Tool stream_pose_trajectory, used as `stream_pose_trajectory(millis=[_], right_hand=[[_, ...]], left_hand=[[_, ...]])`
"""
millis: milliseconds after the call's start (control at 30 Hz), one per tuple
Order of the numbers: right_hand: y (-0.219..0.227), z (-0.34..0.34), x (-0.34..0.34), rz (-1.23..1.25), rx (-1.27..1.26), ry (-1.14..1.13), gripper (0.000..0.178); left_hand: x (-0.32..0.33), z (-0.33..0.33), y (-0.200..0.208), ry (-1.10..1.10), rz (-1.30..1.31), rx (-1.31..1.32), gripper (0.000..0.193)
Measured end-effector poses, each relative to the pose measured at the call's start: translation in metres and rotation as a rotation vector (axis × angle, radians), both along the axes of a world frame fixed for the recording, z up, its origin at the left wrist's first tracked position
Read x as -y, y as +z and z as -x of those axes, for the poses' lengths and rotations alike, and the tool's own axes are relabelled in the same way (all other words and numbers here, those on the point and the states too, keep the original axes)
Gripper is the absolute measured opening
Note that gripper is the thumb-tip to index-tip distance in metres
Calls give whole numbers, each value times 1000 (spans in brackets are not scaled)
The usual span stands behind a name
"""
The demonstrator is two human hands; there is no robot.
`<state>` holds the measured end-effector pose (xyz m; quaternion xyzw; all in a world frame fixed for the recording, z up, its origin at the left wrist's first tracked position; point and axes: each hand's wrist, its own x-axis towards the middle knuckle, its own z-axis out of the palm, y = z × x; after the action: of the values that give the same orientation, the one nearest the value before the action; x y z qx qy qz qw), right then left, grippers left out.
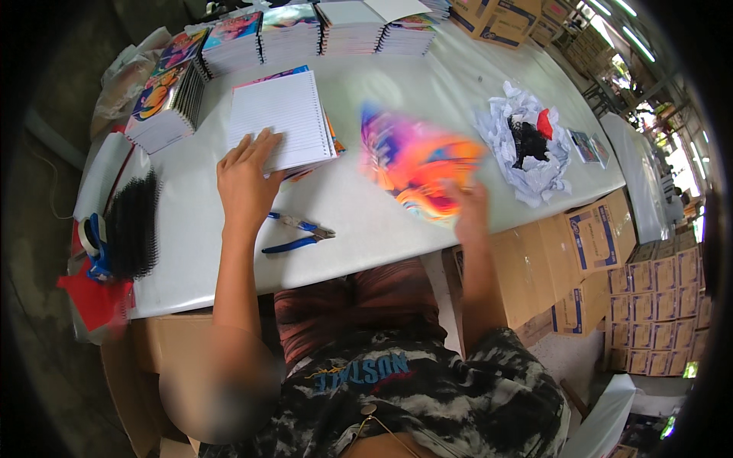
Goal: The person assembles spiral-bound notebooks by inserting metal spirals into the punched holes of the covers and pages. They repeatedly pick up a notebook, align the spiral, and press it into place, then set the finished notebook aside.
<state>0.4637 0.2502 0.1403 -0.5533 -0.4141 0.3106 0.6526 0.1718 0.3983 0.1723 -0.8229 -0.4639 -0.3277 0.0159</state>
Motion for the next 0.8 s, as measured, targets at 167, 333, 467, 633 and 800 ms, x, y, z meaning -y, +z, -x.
stream_pose_trajectory(millis=[167,333,467,633,800], right_hand=[[30,15,-4,-162,-630,114,31],[26,100,-57,-17,-923,351,37],[19,144,-54,25,-961,54,41],[-13,93,-30,-102,-743,107,35],[-10,33,13,-175,-467,-44,33]], left_hand=[[3,1,-5,-38,-89,-53,51],[19,-5,-9,42,-102,-166,30],[66,-20,-20,-89,-154,83,29],[107,-4,-23,-121,-163,163,29],[113,34,-72,-1,213,-142,29]])
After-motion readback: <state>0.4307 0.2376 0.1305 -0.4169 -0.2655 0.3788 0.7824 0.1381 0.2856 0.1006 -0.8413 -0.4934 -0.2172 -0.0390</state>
